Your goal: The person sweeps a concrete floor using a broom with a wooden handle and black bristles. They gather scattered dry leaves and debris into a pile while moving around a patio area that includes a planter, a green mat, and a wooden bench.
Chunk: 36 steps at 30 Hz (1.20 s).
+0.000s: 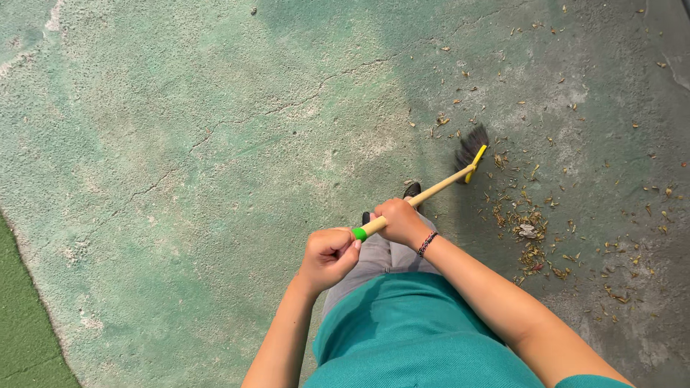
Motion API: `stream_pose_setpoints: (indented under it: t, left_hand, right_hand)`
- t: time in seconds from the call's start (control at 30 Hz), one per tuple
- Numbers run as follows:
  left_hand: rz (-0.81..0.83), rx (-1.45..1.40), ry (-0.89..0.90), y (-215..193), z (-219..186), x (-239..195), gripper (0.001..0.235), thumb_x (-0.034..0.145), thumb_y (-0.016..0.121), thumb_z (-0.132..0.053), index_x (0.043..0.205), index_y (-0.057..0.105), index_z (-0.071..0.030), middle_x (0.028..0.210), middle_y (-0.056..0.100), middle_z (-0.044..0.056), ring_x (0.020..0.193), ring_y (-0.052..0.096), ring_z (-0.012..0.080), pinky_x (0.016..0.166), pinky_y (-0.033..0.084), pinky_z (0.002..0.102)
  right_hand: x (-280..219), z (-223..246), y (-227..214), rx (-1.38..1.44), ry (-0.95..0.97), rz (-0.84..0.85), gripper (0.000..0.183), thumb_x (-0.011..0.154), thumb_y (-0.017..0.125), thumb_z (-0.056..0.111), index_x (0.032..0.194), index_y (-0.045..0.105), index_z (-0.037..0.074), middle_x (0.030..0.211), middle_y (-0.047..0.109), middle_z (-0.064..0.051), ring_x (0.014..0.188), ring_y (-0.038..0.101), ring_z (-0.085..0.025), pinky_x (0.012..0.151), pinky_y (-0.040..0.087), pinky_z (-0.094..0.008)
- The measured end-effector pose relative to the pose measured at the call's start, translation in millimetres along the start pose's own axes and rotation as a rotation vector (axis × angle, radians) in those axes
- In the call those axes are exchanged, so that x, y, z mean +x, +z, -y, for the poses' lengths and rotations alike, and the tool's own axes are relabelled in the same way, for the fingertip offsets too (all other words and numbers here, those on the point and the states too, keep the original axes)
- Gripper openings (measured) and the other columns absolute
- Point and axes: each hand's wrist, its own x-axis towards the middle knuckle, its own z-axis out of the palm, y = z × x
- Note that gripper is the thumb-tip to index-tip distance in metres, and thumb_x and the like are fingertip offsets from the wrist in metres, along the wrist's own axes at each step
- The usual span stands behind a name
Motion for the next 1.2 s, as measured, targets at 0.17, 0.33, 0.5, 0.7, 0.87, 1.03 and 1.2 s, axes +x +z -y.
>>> stream_pose_setpoints:
  t: [0.17,0.33,0.5,0.7,0.87,1.03,1.2]
  left_hand:
    - [0.008,0.129,0.182,-3.2,-65.7,20.5,0.040,0.084,0.067,0.008,0.066,0.033,-0.005,0.060,0.035,0.005,0.054,0.039,0.0232,0.054,0.030,0.038]
    - [0.047,0.332,0.170,17.2,-62.6,46.8,0.038,0.083,0.073,0.001,0.066,0.039,-0.006,0.058,0.041,0.007,0.053,0.045,0.0270,0.053,0.035,0.041]
    - [0.116,0.344,0.066,45.7,-5.6,83.0,0.029,0.084,0.073,-0.005,0.069,0.048,-0.005,0.062,0.054,0.010,0.056,0.054,0.0276,0.055,0.042,0.041]
    - [0.203,0.161,-0.087,72.3,59.4,106.8,0.030,0.086,0.072,-0.006,0.070,0.047,-0.003,0.060,0.049,0.008,0.054,0.048,0.0190,0.052,0.040,0.035]
    - [0.216,-0.027,-0.240,86.7,85.1,122.8,0.035,0.091,0.069,-0.005,0.068,0.043,-0.003,0.059,0.040,0.002,0.055,0.040,0.0074,0.049,0.034,0.030]
    - [0.126,0.044,-0.174,69.3,70.2,148.3,0.033,0.091,0.069,-0.001,0.069,0.044,-0.001,0.061,0.037,0.001,0.055,0.037,0.0066,0.049,0.030,0.030]
    - [0.033,0.092,-0.047,42.0,7.7,174.5,0.037,0.090,0.068,0.004,0.067,0.039,-0.003,0.059,0.037,0.004,0.053,0.038,0.0131,0.049,0.030,0.034]
  right_hand:
    - [39.8,42.0,-13.3,0.224,-0.138,-0.021,0.034,0.090,0.070,0.019,0.060,0.057,0.007,0.060,0.058,-0.013,0.063,0.060,-0.036,0.066,0.049,-0.048]
    - [74.2,27.4,2.8,0.392,-0.218,0.029,0.030,0.088,0.070,0.018,0.065,0.055,0.005,0.065,0.057,-0.014,0.068,0.059,-0.035,0.067,0.047,-0.047]
    - [89.5,-36.0,24.7,0.433,-0.138,0.156,0.028,0.090,0.070,0.015,0.069,0.056,0.003,0.072,0.058,-0.015,0.071,0.058,-0.034,0.069,0.048,-0.043]
    - [60.5,-123.3,14.4,0.281,0.023,0.210,0.019,0.077,0.073,0.015,0.066,0.061,0.006,0.074,0.063,-0.013,0.073,0.061,-0.032,0.066,0.047,-0.042]
    - [38.5,-156.3,-23.9,0.159,0.085,0.152,0.015,0.075,0.074,0.018,0.066,0.067,0.008,0.076,0.067,-0.015,0.073,0.064,-0.037,0.067,0.051,-0.046]
    - [50.1,-145.4,-60.0,0.071,0.172,0.113,0.027,0.087,0.072,0.025,0.069,0.064,0.006,0.068,0.066,-0.016,0.069,0.065,-0.040,0.064,0.051,-0.051]
    - [89.4,-97.6,-91.8,0.123,0.028,-0.016,0.030,0.088,0.070,0.024,0.063,0.063,0.009,0.063,0.065,-0.014,0.063,0.064,-0.039,0.065,0.052,-0.049]
